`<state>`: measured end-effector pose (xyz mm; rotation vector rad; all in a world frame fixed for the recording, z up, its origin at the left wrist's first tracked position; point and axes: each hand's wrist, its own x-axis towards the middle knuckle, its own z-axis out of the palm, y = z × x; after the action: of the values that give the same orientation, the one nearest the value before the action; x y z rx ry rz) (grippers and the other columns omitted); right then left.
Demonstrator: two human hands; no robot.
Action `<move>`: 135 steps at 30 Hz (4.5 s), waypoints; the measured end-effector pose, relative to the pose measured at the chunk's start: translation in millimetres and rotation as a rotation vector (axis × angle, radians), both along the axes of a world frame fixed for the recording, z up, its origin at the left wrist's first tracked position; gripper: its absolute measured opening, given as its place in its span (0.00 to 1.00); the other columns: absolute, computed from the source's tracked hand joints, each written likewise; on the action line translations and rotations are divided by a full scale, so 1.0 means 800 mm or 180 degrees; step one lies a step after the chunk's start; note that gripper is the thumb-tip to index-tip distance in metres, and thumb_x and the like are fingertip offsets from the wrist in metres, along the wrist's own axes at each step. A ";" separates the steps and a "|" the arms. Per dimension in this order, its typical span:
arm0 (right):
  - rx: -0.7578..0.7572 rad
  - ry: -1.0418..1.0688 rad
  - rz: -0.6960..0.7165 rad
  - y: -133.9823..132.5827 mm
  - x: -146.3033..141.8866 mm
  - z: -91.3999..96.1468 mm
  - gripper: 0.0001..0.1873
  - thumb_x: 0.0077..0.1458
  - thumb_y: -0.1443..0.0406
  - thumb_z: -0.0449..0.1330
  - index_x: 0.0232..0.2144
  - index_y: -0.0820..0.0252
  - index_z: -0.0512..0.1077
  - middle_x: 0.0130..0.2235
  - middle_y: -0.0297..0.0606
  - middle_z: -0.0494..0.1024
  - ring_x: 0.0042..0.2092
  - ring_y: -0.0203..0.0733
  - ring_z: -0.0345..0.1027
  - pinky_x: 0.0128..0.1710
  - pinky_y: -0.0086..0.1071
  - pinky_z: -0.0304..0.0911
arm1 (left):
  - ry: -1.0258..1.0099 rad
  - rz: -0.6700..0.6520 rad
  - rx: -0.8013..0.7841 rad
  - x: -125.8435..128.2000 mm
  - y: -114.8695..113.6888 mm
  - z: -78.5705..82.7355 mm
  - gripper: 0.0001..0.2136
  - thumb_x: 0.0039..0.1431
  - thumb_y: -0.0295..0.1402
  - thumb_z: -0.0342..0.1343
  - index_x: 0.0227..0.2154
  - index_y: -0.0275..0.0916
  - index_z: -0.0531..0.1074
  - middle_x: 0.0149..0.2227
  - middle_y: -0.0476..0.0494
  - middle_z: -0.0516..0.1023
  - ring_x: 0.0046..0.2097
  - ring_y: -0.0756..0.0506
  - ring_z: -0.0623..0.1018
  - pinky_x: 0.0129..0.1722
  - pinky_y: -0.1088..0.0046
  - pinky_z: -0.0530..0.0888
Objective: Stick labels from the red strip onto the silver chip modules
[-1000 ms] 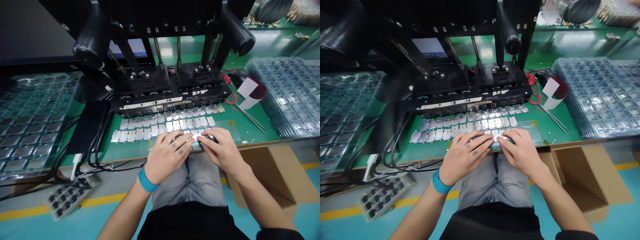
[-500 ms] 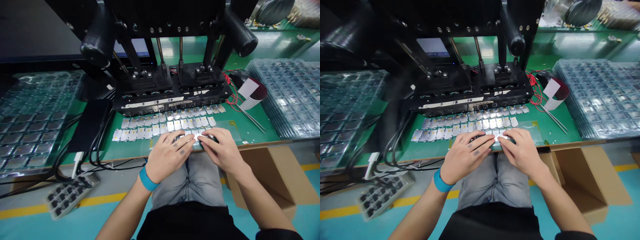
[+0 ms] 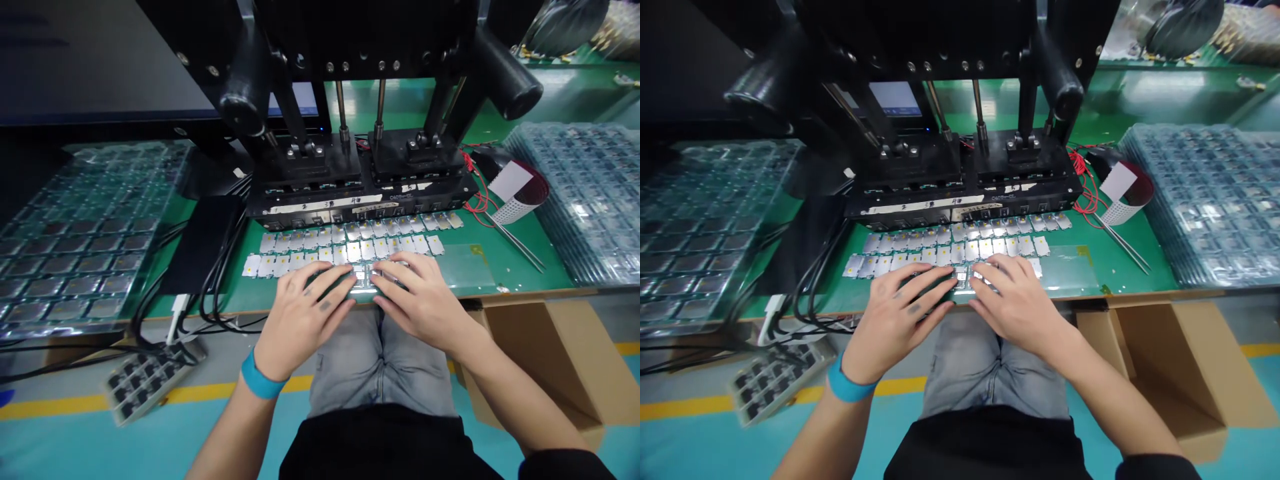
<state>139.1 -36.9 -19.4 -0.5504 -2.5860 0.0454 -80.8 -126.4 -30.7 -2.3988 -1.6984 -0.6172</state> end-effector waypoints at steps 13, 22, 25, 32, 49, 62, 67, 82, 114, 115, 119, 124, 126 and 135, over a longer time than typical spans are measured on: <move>-0.0245 0.0496 0.0104 -0.012 0.000 -0.008 0.10 0.65 0.74 0.55 0.45 0.60 0.72 0.40 0.36 0.82 0.44 0.40 0.71 0.46 0.37 0.60 | -0.0570 -0.0139 0.0255 0.005 0.001 0.003 0.05 0.67 0.28 0.55 0.43 0.41 0.74 0.39 0.46 0.83 0.47 0.42 0.76 0.48 0.60 0.67; -0.0356 0.0295 -0.0516 0.002 -0.022 -0.012 0.10 0.67 0.68 0.55 0.47 0.61 0.74 0.45 0.39 0.82 0.46 0.43 0.70 0.48 0.39 0.61 | -0.0325 0.0286 0.0224 0.014 0.026 0.003 0.08 0.69 0.32 0.52 0.45 0.38 0.75 0.42 0.40 0.80 0.44 0.40 0.74 0.42 0.61 0.68; -0.0357 0.0247 -0.0503 -0.003 -0.016 -0.016 0.10 0.66 0.67 0.56 0.47 0.59 0.75 0.48 0.40 0.80 0.49 0.46 0.68 0.49 0.41 0.62 | -0.0395 0.0292 0.0106 0.014 0.019 0.005 0.09 0.69 0.33 0.52 0.45 0.40 0.76 0.45 0.39 0.79 0.45 0.39 0.74 0.42 0.60 0.69; -0.0075 0.0255 -0.0293 -0.009 -0.009 -0.017 0.07 0.64 0.70 0.59 0.43 0.61 0.76 0.45 0.42 0.81 0.48 0.47 0.66 0.48 0.42 0.64 | -0.0100 0.0036 0.0095 0.015 0.005 0.000 0.10 0.67 0.30 0.54 0.48 0.41 0.75 0.47 0.41 0.80 0.47 0.39 0.72 0.44 0.60 0.68; -0.0630 0.0506 -0.0500 -0.012 0.016 -0.027 0.13 0.62 0.70 0.59 0.48 0.58 0.74 0.50 0.44 0.77 0.53 0.48 0.68 0.54 0.46 0.65 | -0.0056 0.0084 0.0161 0.018 0.008 -0.001 0.12 0.67 0.29 0.54 0.51 0.40 0.74 0.49 0.41 0.80 0.46 0.40 0.73 0.44 0.60 0.68; -0.0323 0.0604 -0.1083 -0.007 0.043 -0.015 0.07 0.64 0.70 0.57 0.42 0.59 0.74 0.44 0.44 0.79 0.47 0.47 0.71 0.45 0.44 0.69 | 0.0004 0.0034 0.0270 0.016 0.008 0.002 0.11 0.68 0.28 0.53 0.51 0.42 0.71 0.47 0.42 0.80 0.44 0.39 0.74 0.41 0.61 0.67; -0.0486 0.0705 -0.1029 -0.010 0.050 -0.026 0.10 0.63 0.70 0.57 0.44 0.60 0.75 0.47 0.45 0.78 0.50 0.46 0.71 0.50 0.44 0.69 | -0.0042 -0.0026 0.0344 0.014 0.007 0.001 0.13 0.67 0.27 0.53 0.52 0.41 0.71 0.46 0.40 0.80 0.44 0.39 0.74 0.41 0.61 0.67; -0.0316 -0.0085 -0.2636 0.074 0.186 -0.016 0.17 0.64 0.65 0.53 0.47 0.66 0.78 0.43 0.52 0.76 0.44 0.54 0.68 0.47 0.51 0.69 | -0.0691 -0.0369 0.0112 0.027 -0.007 -0.008 0.16 0.62 0.26 0.60 0.52 0.46 0.75 0.51 0.43 0.78 0.52 0.38 0.75 0.54 0.53 0.69; -0.3634 0.3124 -0.0919 0.094 0.140 -0.015 0.18 0.58 0.59 0.67 0.42 0.54 0.62 0.39 0.31 0.79 0.43 0.37 0.79 0.46 0.33 0.77 | 0.0448 -0.0672 -0.0095 0.198 0.066 -0.017 0.28 0.65 0.44 0.57 0.65 0.42 0.62 0.68 0.35 0.63 0.68 0.37 0.65 0.67 0.50 0.59; -0.3624 0.3107 -0.0918 0.094 0.140 -0.015 0.18 0.58 0.59 0.67 0.42 0.53 0.62 0.38 0.31 0.78 0.43 0.37 0.79 0.46 0.32 0.77 | 0.0439 -0.0673 -0.0084 0.198 0.066 -0.017 0.28 0.65 0.44 0.57 0.65 0.42 0.62 0.68 0.35 0.63 0.68 0.37 0.65 0.67 0.50 0.59; -0.3628 0.3063 -0.0961 0.092 0.139 -0.014 0.18 0.58 0.59 0.67 0.42 0.53 0.61 0.38 0.30 0.78 0.42 0.36 0.79 0.44 0.31 0.78 | 0.0384 -0.0672 -0.0060 0.197 0.066 -0.017 0.26 0.67 0.42 0.54 0.65 0.42 0.63 0.68 0.35 0.64 0.67 0.38 0.65 0.67 0.50 0.59; -0.3684 0.3025 -0.0982 0.091 0.137 -0.012 0.17 0.59 0.60 0.66 0.42 0.53 0.61 0.38 0.30 0.78 0.43 0.36 0.79 0.46 0.32 0.78 | 0.0351 -0.0684 -0.0088 0.197 0.065 -0.018 0.25 0.67 0.40 0.54 0.65 0.41 0.63 0.68 0.34 0.64 0.67 0.37 0.65 0.67 0.50 0.59; -0.3675 0.3003 -0.1020 0.090 0.137 -0.011 0.18 0.59 0.60 0.67 0.42 0.53 0.60 0.38 0.30 0.78 0.43 0.37 0.79 0.46 0.33 0.78 | 0.0344 -0.0689 -0.0122 0.197 0.065 -0.018 0.25 0.67 0.40 0.55 0.65 0.41 0.62 0.68 0.34 0.64 0.68 0.37 0.65 0.67 0.50 0.59; -0.3604 0.2957 -0.0906 0.089 0.137 -0.012 0.14 0.62 0.63 0.64 0.42 0.52 0.61 0.39 0.31 0.77 0.44 0.35 0.79 0.46 0.31 0.78 | 0.0324 -0.0710 -0.0181 0.197 0.066 -0.019 0.25 0.68 0.39 0.54 0.65 0.41 0.62 0.68 0.33 0.63 0.68 0.37 0.65 0.66 0.50 0.59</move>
<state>248.8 34.4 -28.8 -0.9531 -1.3604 1.3517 76.5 -73.7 -45.8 -2.6332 -1.4401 -0.4704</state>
